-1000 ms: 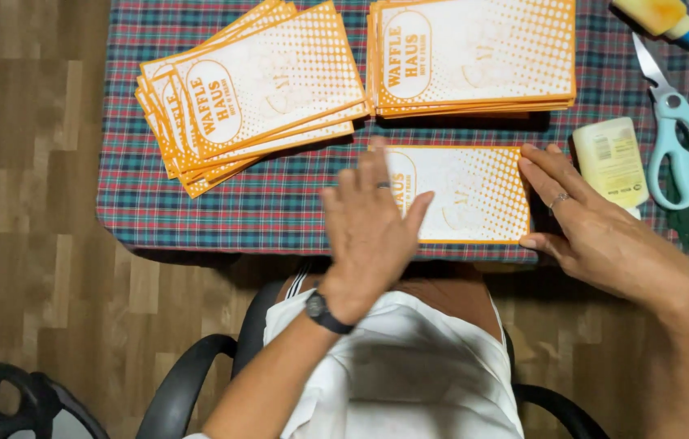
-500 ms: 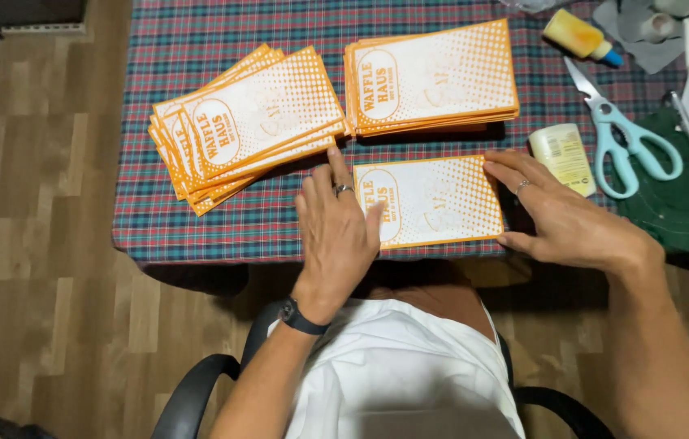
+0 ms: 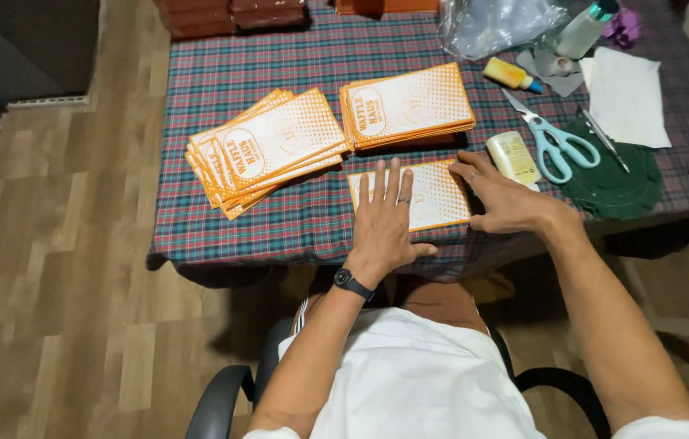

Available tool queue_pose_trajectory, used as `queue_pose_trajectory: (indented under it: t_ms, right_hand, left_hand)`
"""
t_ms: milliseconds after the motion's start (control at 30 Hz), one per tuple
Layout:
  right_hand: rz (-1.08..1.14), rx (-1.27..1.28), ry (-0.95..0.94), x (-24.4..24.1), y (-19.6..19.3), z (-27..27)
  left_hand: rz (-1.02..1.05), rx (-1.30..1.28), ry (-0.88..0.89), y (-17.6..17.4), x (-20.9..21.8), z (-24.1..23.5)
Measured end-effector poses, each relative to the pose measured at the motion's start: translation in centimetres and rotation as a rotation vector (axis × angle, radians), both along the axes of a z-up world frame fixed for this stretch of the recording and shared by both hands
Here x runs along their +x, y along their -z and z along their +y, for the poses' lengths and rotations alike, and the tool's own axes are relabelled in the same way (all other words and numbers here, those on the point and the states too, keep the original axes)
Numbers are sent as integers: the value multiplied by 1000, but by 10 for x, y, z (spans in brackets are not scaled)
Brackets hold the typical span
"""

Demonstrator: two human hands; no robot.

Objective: Applying glue to the edges of paper bags and pressing them together to assemble or seal them.

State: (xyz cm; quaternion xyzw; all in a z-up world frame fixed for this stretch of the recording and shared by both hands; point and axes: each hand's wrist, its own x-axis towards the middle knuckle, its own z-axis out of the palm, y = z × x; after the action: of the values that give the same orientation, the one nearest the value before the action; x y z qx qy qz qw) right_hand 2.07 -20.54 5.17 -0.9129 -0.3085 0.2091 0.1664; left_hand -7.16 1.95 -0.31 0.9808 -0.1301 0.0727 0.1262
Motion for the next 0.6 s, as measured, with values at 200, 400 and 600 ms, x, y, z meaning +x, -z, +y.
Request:
queue_pose_trajectory:
  t_ms: [200,400,600]
  right_hand:
    - [-142,56,123,-4,-43,22]
    - [-880,469,84,45,8,27]
    - [-941,185,-12,48,-5,51]
  left_hand:
    - [55,-24,87,-7,-20,30]
    - [-5,-201,221,-49,-34,75]
    - [-306,-245,-22,-105,-23,152]
